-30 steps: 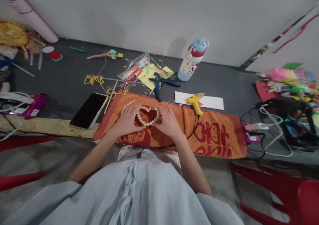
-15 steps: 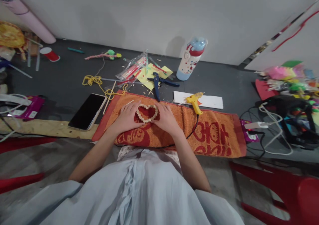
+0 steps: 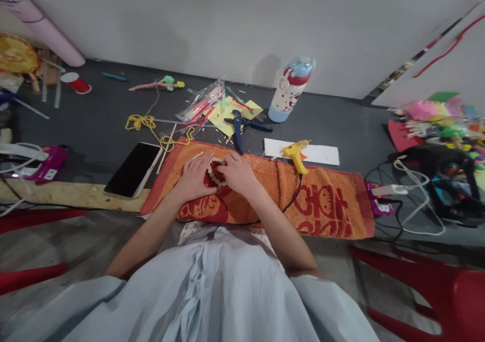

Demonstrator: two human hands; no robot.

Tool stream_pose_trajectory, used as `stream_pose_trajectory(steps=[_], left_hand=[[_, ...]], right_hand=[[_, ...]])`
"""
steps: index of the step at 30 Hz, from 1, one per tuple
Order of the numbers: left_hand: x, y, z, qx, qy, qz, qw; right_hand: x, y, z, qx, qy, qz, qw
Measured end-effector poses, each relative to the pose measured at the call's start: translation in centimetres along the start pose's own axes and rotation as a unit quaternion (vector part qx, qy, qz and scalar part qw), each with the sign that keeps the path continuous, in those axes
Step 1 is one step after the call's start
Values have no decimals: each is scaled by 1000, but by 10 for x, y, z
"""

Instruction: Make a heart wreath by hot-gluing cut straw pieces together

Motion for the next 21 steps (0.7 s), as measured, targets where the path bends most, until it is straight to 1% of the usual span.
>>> stream_pose_trajectory(steps=[3,5,9,12,17,21], left_hand=[[0,0,2,20,9,3,1000],[-1,0,3,29,16,9,999],[-1,0,5,39,20,17,999],[-1,1,4,40,23,18,999],[-2,0,4,30,28,17,999],[-3,0,3,23,27,14,999]], right_hand=[[10,0,5,-22,-30,-26,999],[13,2,7,-28,-40,-42,998],[16,3,8,-29,-43,-67,996],[17,3,7,-28,-35,-69,997],[12,8,-5,-26,-10,-58,998],[1,22,-21,-24,23,-23,999]])
Point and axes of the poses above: each hand's wrist, its own x-axis towards the middle knuckle, its own z-axis out of the palm, y = z × x, the point moved 3 cm from there along x, towards the middle knuckle, and after that the axes turned 5 degrees about -x, right-handed, at the moved point
